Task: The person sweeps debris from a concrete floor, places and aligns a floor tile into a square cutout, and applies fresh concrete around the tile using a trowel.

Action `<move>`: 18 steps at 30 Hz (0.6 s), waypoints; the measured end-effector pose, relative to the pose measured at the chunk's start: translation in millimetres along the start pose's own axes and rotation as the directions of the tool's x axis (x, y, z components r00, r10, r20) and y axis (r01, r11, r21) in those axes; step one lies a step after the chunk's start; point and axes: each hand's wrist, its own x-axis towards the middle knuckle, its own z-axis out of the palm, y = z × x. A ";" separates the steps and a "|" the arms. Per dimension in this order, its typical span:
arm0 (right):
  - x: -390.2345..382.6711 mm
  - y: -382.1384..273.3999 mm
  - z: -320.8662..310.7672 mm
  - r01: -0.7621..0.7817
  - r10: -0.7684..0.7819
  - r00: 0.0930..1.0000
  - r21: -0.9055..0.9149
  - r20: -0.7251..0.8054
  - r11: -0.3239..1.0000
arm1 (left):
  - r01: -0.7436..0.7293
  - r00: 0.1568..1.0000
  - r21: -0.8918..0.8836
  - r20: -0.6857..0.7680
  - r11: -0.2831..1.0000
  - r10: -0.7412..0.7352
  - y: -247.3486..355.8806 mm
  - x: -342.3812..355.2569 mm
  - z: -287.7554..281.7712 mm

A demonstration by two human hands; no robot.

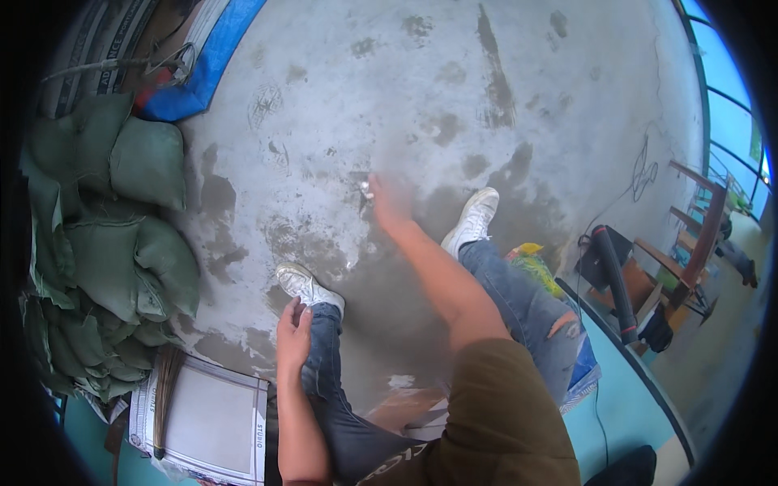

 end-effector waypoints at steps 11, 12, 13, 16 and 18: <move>27.7 19.3 17.5 -0.334 0.404 0.896 0.320 -0.184 0.887 | 0.038 0.999 0.141 0.003 0.989 -0.038 19.6 4.7 11.0; 19.9 0.3 19.6 -0.361 0.417 0.902 0.337 -0.108 0.869 | 0.070 0.997 0.156 0.022 0.985 -0.074 20.3 6.5 14.2; 12.3 -3.8 20.0 -0.365 0.422 0.900 0.339 -0.111 0.867 | 0.064 0.997 0.159 0.025 0.985 -0.069 18.4 9.0 18.1; 0.1 -0.8 14.0 -0.350 0.358 0.932 0.372 0.050 0.860 | 0.027 0.997 0.196 0.061 0.980 -0.039 -2.0 19.6 32.0; -3.7 19.9 -5.1 -0.343 0.257 0.937 0.482 0.236 0.806 | -0.008 0.999 0.263 -0.029 0.965 0.016 -23.9 36.9 43.1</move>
